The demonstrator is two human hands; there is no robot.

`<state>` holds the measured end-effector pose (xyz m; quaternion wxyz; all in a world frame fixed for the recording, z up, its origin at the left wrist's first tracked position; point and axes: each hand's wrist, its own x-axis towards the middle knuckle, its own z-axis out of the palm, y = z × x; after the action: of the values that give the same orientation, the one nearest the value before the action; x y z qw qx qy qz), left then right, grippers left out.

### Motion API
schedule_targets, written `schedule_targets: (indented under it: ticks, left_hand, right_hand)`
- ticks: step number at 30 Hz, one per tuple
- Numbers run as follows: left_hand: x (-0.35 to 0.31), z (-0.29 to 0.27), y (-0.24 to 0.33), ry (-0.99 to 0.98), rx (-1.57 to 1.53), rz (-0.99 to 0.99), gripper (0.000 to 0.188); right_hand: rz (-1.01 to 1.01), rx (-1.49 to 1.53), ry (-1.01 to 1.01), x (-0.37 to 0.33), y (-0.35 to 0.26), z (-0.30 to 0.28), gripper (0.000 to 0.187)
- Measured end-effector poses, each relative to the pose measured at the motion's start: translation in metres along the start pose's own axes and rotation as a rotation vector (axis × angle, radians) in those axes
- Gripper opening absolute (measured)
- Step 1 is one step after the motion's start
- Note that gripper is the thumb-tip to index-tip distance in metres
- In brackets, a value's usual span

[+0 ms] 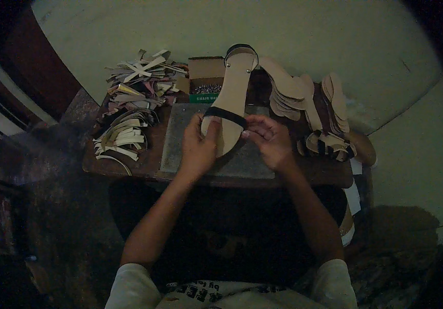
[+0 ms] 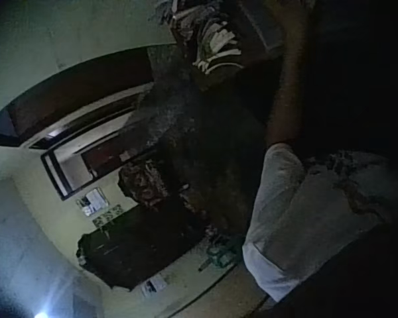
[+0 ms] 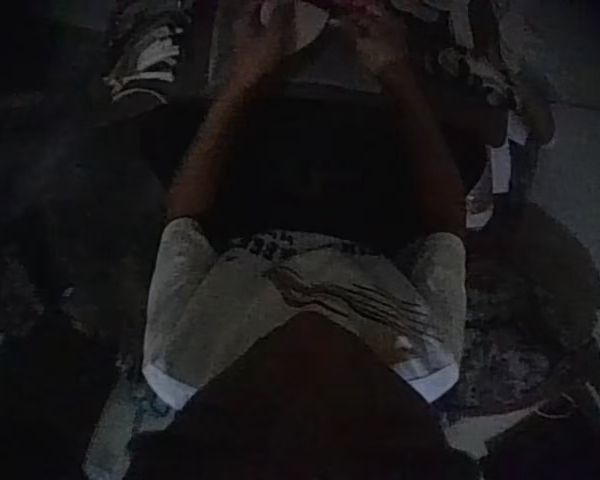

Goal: The person assembles a sandal by attaching a black strap to a beige sole using small metal fasteners. They position the strap, insert the fasteners, and press them into place to secure the components. After completing the sandal, they place it on a pile of finished items and pick up a new sole to begin the process again.

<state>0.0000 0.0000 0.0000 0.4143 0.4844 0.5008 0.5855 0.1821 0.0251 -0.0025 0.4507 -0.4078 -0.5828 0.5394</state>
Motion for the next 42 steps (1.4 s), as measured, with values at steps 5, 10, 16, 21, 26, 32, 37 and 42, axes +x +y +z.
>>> schedule_targets:
  ticks: [5,10,16,21,26,32,37,42]
  left_hand:
    - [-0.002,0.001,-0.001,0.001,0.008,0.049,0.021]
    - [0.005,-0.006,0.002,-0.063,0.075,-0.005,0.02]
    - [0.013,-0.018,0.007,-0.196,0.028,-0.106,0.022]
    - [0.01,-0.013,0.013,-0.198,-0.081,-0.29,0.024]
    - [0.011,-0.013,0.004,-0.25,-0.266,-0.363,0.026]
    - [0.007,-0.004,0.002,-0.151,-0.41,-0.4,0.029]
    - [0.009,-0.006,-0.001,-0.112,-0.21,-0.311,0.031]
    - [0.006,-0.008,0.009,-0.169,0.035,-0.235,0.034]
  right_hand:
    - [0.009,-0.04,0.032,-0.005,-0.009,0.006,0.035]
    - [-0.004,-0.079,-0.057,-0.004,-0.011,0.002,0.032]
    - [-0.049,-0.039,-0.102,-0.007,-0.01,0.002,0.03]
    - [-0.053,-0.04,-0.033,-0.006,-0.004,0.005,0.025]
    - [-0.002,-0.071,0.055,-0.008,-0.003,0.011,0.028]
    - [0.024,-0.035,0.054,-0.007,0.001,0.015,0.025]
    - [-0.12,-0.364,0.102,-0.011,-0.017,0.016,0.024]
    - [-0.461,-0.948,0.382,-0.007,-0.025,0.0,0.024]
